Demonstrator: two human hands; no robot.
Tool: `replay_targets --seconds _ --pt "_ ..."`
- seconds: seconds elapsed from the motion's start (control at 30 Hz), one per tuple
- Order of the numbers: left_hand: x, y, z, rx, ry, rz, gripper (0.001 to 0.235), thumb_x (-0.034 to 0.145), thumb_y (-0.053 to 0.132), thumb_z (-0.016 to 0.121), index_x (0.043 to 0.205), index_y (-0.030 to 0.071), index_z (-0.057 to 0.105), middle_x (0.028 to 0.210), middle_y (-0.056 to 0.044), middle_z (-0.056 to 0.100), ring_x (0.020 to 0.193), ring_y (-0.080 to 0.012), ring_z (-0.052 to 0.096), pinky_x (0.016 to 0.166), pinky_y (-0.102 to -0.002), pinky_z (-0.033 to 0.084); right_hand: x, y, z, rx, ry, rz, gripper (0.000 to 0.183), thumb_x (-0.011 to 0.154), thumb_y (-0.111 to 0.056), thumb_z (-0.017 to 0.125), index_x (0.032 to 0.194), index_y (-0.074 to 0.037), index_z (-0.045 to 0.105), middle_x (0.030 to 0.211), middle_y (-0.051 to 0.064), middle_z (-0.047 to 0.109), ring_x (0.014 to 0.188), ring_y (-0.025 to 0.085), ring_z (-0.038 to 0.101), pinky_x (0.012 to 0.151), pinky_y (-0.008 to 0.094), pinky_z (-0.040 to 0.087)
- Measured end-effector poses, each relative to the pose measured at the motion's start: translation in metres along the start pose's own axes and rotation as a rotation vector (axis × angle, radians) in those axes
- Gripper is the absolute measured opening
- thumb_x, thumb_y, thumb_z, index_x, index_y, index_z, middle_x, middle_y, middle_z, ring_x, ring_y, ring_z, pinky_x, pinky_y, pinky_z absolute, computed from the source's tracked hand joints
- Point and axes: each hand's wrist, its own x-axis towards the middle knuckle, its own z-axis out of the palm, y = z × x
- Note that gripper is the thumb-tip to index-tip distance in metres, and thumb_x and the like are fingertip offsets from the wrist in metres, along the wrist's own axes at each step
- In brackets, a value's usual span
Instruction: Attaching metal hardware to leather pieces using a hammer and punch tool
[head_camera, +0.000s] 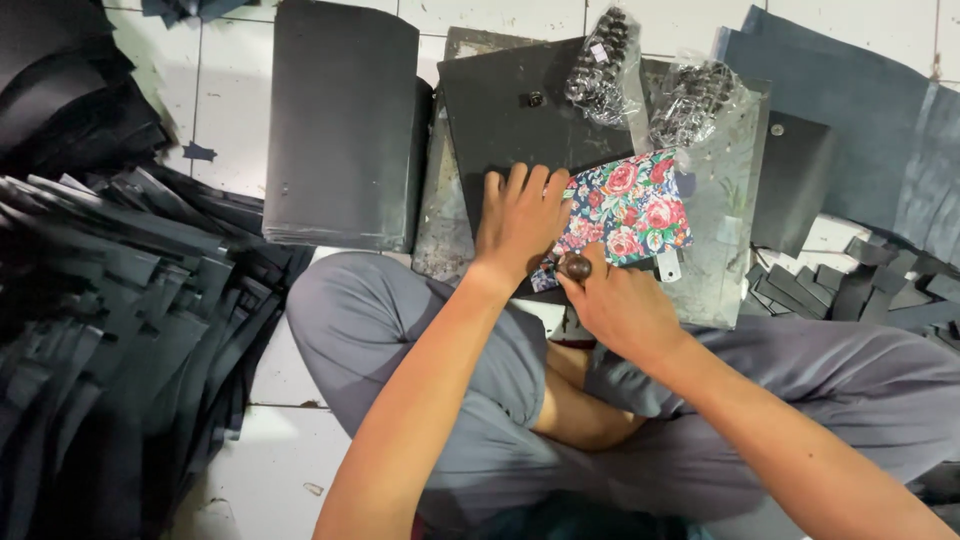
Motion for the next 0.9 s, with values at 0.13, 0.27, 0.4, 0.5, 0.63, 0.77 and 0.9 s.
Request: replay_targets --seconds 0.13,0.27,0.4,0.5,0.63,0.77,0.9 --pt "0.001 0.004 -0.017 -0.028 -0.038 -0.028 0.028 0.085 0.038 0.071 0.103 0.017 0.064 0.083 -0.004 0.048 0.078 -0.0279 0.053 0.064 -0.044 0.046 0.008 0.001 -0.017 0.355 -0.381 0.25 0.053 0.102 -0.056 0.046 0.114 -0.005 0.051 0.076 0.026 0.072 0.081 0.052 0.073 0.074 0.06 0.056" --pt "0.007 0.001 -0.03 -0.048 -0.068 -0.05 0.037 0.082 0.037 0.076 0.109 0.015 0.064 0.087 -0.005 0.051 0.08 -0.0291 0.056 0.066 -0.045 0.047 0.013 0.01 -0.008 0.829 -0.19 0.337 0.038 0.098 -0.038 0.065 0.102 -0.002 0.056 0.071 0.029 0.068 0.085 0.053 0.07 0.069 0.058 0.051" --pt "0.01 0.001 -0.029 -0.047 -0.071 -0.032 0.037 0.082 0.036 0.078 0.107 0.013 0.064 0.086 -0.006 0.05 0.081 -0.0296 0.055 0.066 -0.045 0.046 0.017 -0.001 -0.027 0.853 -0.207 0.341 0.035 0.098 -0.035 0.068 0.106 -0.002 0.058 0.068 0.024 0.067 0.079 0.051 0.071 0.064 0.057 0.052" --pt "0.005 -0.001 -0.018 -0.038 -0.048 -0.032 0.032 0.086 0.039 0.072 0.106 0.015 0.064 0.087 -0.005 0.049 0.079 -0.028 0.053 0.065 -0.044 0.045 0.01 0.005 -0.006 0.489 -0.38 0.264 0.044 0.099 -0.055 0.052 0.113 -0.014 0.048 0.073 0.021 0.071 0.083 0.048 0.072 0.074 0.059 0.054" --pt "0.001 -0.001 -0.015 -0.062 -0.07 -0.039 0.036 0.083 0.038 0.076 0.107 0.015 0.063 0.089 -0.006 0.05 0.08 -0.029 0.053 0.065 -0.045 0.045 0.012 0.003 -0.02 0.248 -0.47 0.088 0.046 0.103 -0.058 0.036 0.109 -0.013 0.042 0.078 0.02 0.074 0.083 0.045 0.075 0.08 0.056 0.056" --pt "0.009 -0.002 -0.02 -0.108 -0.133 -0.068 0.037 0.08 0.037 0.078 0.106 0.015 0.064 0.089 -0.005 0.052 0.082 -0.0302 0.055 0.067 -0.048 0.047 0.017 -0.001 -0.029 0.059 -0.33 -0.081 0.039 0.102 -0.049 0.041 0.109 -0.011 0.046 0.074 0.018 0.074 0.071 0.041 0.076 0.07 0.052 0.06" --pt "0.001 -0.001 -0.008 -0.116 -0.103 -0.064 0.037 0.08 0.037 0.077 0.107 0.016 0.064 0.088 -0.005 0.051 0.082 -0.0304 0.055 0.067 -0.047 0.046 0.012 -0.007 -0.015 -0.091 -0.132 -0.279 0.025 0.095 -0.036 0.048 0.103 -0.012 0.049 0.067 0.009 0.068 0.057 0.033 0.073 0.054 0.044 0.058"
